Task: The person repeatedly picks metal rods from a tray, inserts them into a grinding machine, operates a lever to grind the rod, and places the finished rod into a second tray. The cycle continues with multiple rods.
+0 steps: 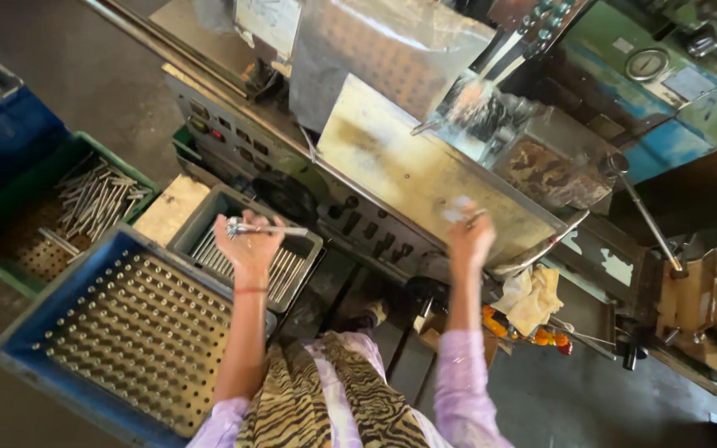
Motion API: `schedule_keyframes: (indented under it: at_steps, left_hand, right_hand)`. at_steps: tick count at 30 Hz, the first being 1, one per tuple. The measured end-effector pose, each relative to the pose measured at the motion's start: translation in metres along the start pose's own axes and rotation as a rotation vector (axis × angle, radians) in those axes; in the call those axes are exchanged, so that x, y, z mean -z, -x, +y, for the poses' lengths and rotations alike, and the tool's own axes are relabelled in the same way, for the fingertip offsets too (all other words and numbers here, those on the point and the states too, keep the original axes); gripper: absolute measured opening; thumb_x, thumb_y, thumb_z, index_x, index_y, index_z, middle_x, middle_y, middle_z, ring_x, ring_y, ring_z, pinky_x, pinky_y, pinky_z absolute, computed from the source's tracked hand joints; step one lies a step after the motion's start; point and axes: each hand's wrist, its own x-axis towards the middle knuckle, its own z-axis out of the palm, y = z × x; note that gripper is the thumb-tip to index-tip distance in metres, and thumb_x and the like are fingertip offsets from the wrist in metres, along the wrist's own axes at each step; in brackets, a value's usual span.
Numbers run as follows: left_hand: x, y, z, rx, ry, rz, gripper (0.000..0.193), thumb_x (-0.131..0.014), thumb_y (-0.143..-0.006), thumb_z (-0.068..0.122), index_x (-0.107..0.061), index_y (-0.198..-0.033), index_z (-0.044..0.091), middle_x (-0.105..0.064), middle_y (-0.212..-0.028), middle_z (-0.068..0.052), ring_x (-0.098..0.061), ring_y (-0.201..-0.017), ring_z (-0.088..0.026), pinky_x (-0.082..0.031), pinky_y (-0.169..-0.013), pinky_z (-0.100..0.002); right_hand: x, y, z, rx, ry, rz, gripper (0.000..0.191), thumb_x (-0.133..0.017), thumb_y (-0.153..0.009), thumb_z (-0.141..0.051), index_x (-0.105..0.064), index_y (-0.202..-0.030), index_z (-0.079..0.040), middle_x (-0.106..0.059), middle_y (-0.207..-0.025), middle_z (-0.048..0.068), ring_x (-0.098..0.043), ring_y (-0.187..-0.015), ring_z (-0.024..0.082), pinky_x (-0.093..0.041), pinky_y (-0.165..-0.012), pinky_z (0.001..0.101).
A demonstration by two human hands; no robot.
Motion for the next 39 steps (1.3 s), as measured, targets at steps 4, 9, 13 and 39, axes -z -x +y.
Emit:
schedule_keyframes:
  at_steps: [4, 9, 13, 39]
  left_hand:
    - [0.011, 0.012, -0.028, -0.053, -0.283, 0.064, 0.029, -0.070, -0.096, 0.021, -0.048, -0.077, 0.021, -0.038, -0.058, 0.009, -0.033, -0.047, -0.006, -0.029, -0.044, -0.026]
    - [0.004, 0.020, -0.046, -0.397, -1.142, -0.151, 0.031, -0.077, -0.109, 0.026, -0.066, -0.090, 0.003, -0.057, -0.077, 0.007, -0.043, -0.070, -0.007, -0.034, -0.059, -0.031]
    - [-0.023, 0.020, -0.065, -0.561, -1.796, -0.157, 0.031, -0.083, -0.091, 0.033, -0.068, -0.100, 0.007, -0.066, -0.068, -0.006, -0.054, -0.060, -0.016, -0.048, -0.058, -0.034]
    - [-0.028, 0.014, -0.111, -0.538, -1.229, -0.297, 0.044, -0.080, -0.093, 0.016, -0.045, -0.066, 0.010, -0.041, -0.065, 0.009, -0.036, -0.061, -0.001, -0.031, -0.049, -0.026]
  right_hand:
    - [0.065, -0.110, 0.040, 0.043, 0.640, 0.196, 0.025, -0.063, -0.102, -0.024, -0.071, -0.100, 0.000, -0.072, -0.095, 0.027, -0.069, -0.090, 0.047, -0.053, -0.081, 0.0546]
    - [0.086, -0.148, 0.053, -0.218, 0.841, 0.000, 0.038, -0.061, -0.095, -0.036, -0.074, -0.099, 0.000, -0.071, -0.102, 0.031, -0.068, -0.098, 0.050, -0.054, -0.085, 0.0558]
    - [0.088, -0.158, 0.064, -0.250, 0.925, -0.168, 0.036, -0.064, -0.093, -0.035, -0.076, -0.100, -0.002, -0.071, -0.104, 0.031, -0.068, -0.099, 0.050, -0.054, -0.084, 0.0558]
    - [-0.144, 0.078, -0.038, -0.534, -0.851, -0.709, 0.032, -0.049, -0.109, -0.034, -0.057, -0.094, -0.007, -0.038, -0.062, -0.005, -0.032, -0.046, 0.004, -0.025, -0.042, 0.0241]
